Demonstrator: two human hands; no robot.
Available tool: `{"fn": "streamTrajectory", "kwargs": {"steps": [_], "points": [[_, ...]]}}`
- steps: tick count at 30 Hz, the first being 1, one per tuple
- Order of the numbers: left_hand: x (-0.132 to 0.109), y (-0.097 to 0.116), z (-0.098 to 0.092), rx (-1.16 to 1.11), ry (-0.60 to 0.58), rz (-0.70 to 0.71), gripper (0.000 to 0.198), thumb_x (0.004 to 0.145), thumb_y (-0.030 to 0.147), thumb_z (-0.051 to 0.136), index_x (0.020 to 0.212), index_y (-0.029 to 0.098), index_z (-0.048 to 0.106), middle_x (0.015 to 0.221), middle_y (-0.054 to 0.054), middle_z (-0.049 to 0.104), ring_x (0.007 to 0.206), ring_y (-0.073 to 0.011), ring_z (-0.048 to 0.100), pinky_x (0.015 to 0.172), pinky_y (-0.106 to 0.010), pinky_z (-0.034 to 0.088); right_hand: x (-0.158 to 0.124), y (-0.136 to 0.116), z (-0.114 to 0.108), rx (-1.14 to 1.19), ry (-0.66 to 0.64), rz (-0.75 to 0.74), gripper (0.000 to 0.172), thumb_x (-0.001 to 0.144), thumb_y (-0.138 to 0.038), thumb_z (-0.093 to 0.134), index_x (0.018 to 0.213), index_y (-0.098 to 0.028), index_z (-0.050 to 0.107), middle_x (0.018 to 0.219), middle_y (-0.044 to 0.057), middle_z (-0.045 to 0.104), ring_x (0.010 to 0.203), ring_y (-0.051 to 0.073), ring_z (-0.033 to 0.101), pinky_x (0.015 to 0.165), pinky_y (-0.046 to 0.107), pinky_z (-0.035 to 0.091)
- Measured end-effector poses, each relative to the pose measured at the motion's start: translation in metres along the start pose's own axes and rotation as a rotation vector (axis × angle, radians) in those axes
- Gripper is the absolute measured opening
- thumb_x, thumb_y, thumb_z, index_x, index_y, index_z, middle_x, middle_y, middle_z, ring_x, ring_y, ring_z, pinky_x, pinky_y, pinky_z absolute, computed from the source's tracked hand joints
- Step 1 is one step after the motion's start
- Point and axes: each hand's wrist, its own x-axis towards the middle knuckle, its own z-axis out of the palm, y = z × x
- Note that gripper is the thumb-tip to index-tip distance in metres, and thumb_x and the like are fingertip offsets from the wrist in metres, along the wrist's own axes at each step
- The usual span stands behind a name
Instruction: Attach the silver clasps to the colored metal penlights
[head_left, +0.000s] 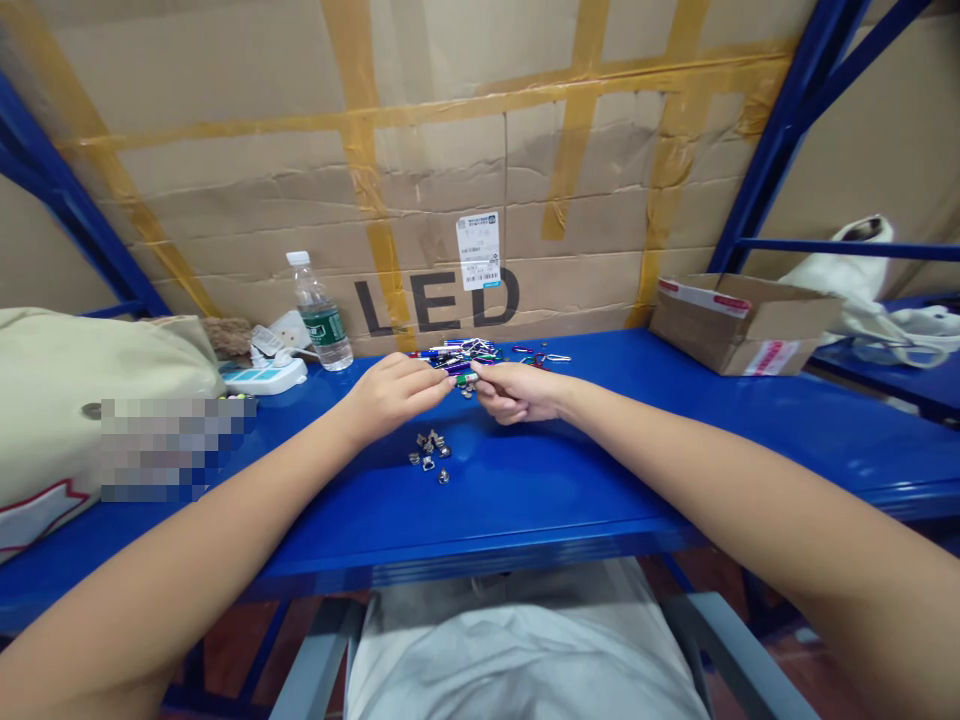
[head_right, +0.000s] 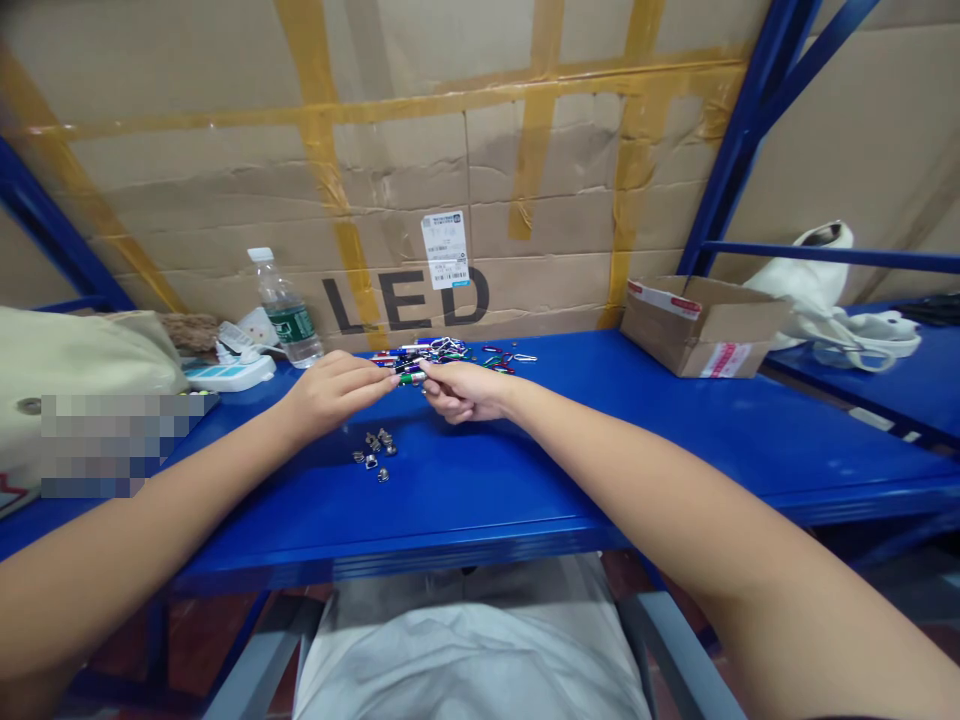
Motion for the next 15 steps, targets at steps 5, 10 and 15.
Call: {"fn": "streamTrajectory", "kwargs": {"steps": [5,10,15], "points": [[0.001,0.002,0.01,-0.001,0.113,-0.154,0.027,0.092,0.039,0.049,0.097,0.021,0.067,0.096,-0.008,0.073,0.09,-0.0189,0.067,0.077,-0.032,0.047,-0.003,-0.004,0.0,-0.302,0.136,-0.096,0.056,0.098,-0.052,0.022,0.054,-0.02,0.037,0.04,-0.006,0.032,0.035,0.008,0.023,0.037,0.021,0.021],[-0.002,0.002,0.016,-0.05,0.18,-0.197,0.025,0.09,0.039,0.054,0.098,0.019,0.067,0.095,-0.007,0.073,0.089,-0.019,0.067,0.08,-0.032,0.05,-0.001,-0.003,0.003,-0.781,0.367,-0.322,0.067,0.096,-0.058,0.018,0.045,-0.02,0.04,0.042,-0.002,0.041,0.041,0.009,0.038,0.052,0.026,0.035],[-0.002,0.0,0.018,0.037,0.212,-0.071,0.022,0.092,0.036,0.054,0.096,0.018,0.066,0.09,-0.006,0.074,0.084,-0.0173,0.068,0.074,-0.029,0.05,0.001,-0.001,0.005,-0.827,0.416,-0.303,0.069,0.098,-0.055,0.017,0.044,-0.02,0.04,0.042,-0.001,0.041,0.042,0.009,0.038,0.054,0.027,0.036]]}}
